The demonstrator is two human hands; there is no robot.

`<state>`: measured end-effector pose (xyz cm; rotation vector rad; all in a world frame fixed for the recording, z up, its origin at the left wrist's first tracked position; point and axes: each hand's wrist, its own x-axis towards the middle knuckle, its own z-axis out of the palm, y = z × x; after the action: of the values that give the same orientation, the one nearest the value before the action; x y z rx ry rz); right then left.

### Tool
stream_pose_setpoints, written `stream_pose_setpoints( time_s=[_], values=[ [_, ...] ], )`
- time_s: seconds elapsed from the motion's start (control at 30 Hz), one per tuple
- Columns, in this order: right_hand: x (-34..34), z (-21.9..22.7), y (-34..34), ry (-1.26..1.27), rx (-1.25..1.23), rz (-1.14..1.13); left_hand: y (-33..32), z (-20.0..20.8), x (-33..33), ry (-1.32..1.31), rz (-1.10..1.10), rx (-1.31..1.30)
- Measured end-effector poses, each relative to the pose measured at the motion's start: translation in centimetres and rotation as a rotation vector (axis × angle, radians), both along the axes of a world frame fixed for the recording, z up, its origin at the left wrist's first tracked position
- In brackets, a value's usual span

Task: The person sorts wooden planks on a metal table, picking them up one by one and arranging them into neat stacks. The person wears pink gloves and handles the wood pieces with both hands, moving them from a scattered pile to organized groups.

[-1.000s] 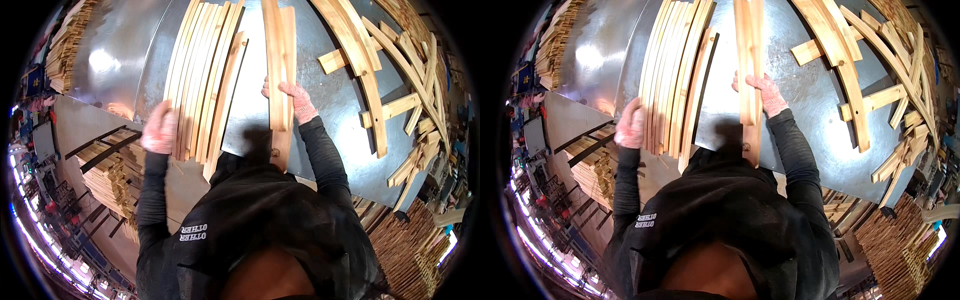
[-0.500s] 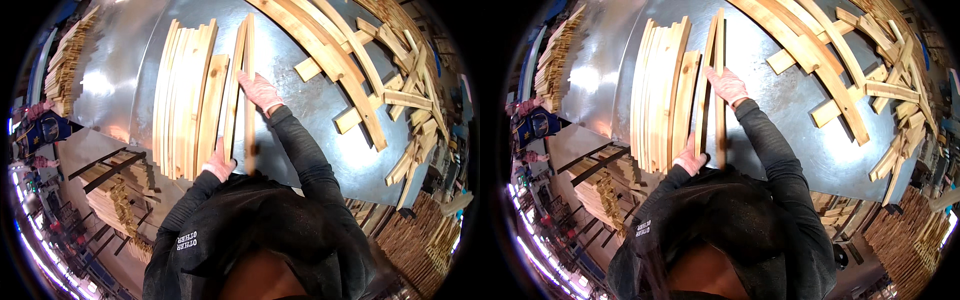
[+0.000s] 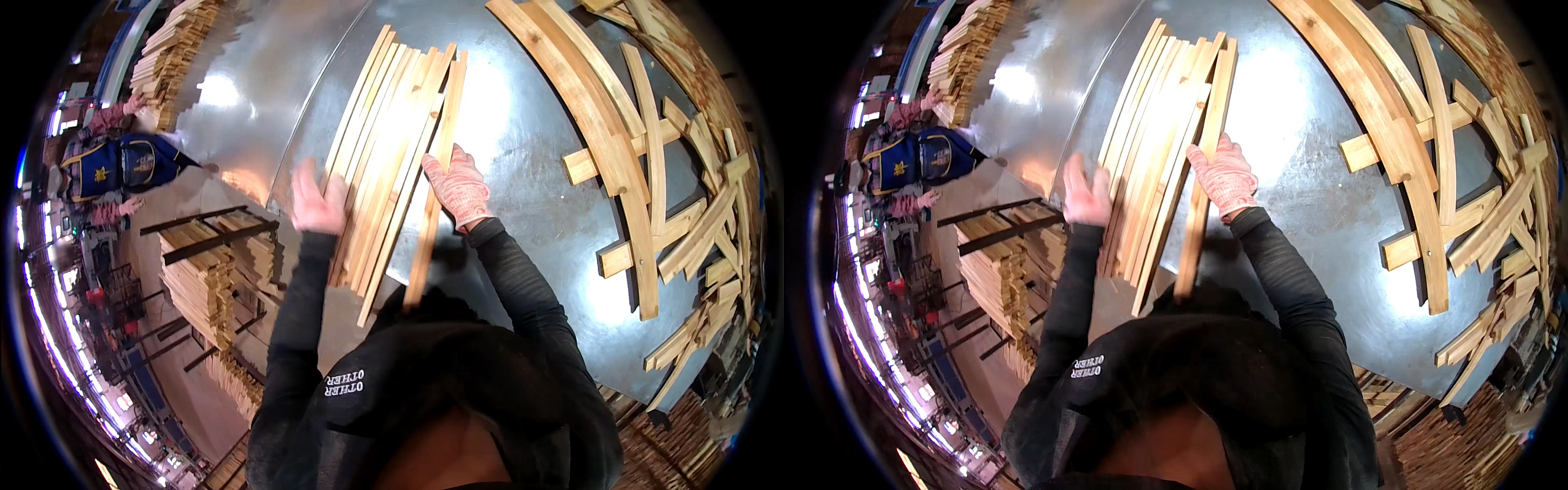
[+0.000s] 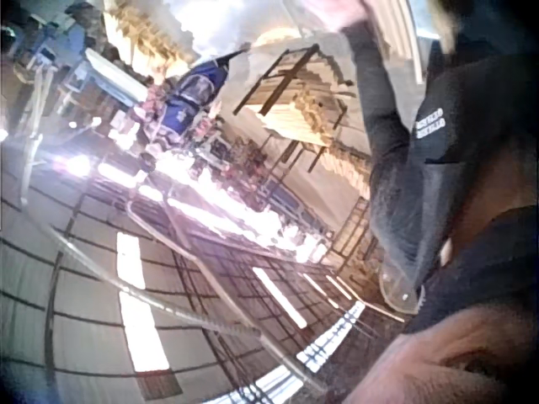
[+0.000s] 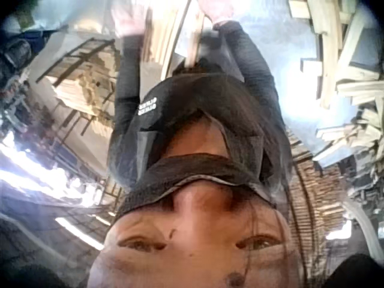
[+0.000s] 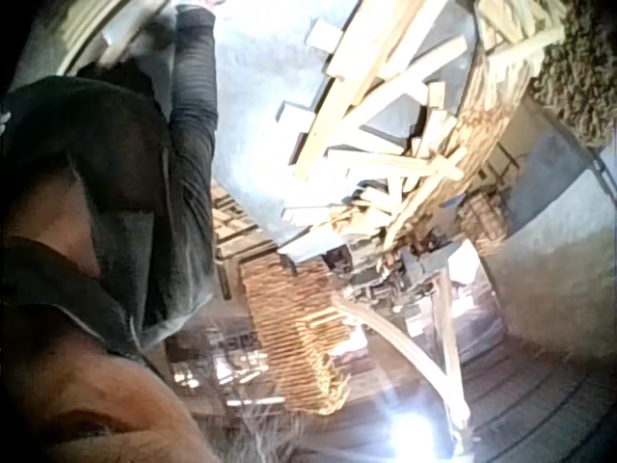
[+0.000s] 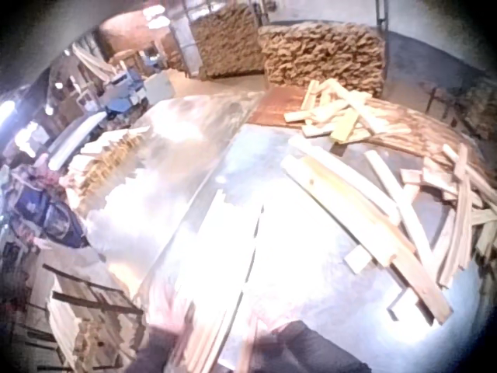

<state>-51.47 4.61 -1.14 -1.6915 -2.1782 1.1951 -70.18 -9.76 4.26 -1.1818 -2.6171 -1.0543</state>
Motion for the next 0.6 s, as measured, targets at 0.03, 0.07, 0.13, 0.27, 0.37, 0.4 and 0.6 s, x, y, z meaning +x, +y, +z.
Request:
stream_pose_setpoints(
  time_s=[0.03, 0.07, 0.13, 0.27, 0.37, 0.4, 0.6],
  values=[
    [-0.5, 0.1, 0.2, -0.017, 0.032, 0.043, 0.7, -2.5, -4.2, 0.154, -0.040, -0.125],
    [-1.0, 0.0, 0.5, -0.043, 0.070, 0.079, 1.4, -5.3, -8.7, 0.300, -0.084, -0.242],
    [-1.9, -2.3, 1.6, -0.121, 0.335, 0.090, 7.4, -3.9, -12.2, -0.098, -0.395, -0.688],
    [-3.9, -4.3, 0.7, 0.107, 0.273, -0.090, 10.6, -8.2, -11.1, -0.153, -0.369, -0.637],
    [-5.4, 1.2, -0.3, 1.040, -0.555, -0.539, 9.8, -8.5, -11.7, -1.091, -0.542, -0.220],
    [-5.4, 1.8, -0.3, 1.080, -0.576, -0.540, 9.4, -7.5, -11.2, -1.099, -0.560, -0.163],
    [-7.9, 7.3, 9.2, 0.799, 0.609, 0.047, 15.5, 10.0, -13.5, -0.777, -0.744, 0.118]
  ],
)
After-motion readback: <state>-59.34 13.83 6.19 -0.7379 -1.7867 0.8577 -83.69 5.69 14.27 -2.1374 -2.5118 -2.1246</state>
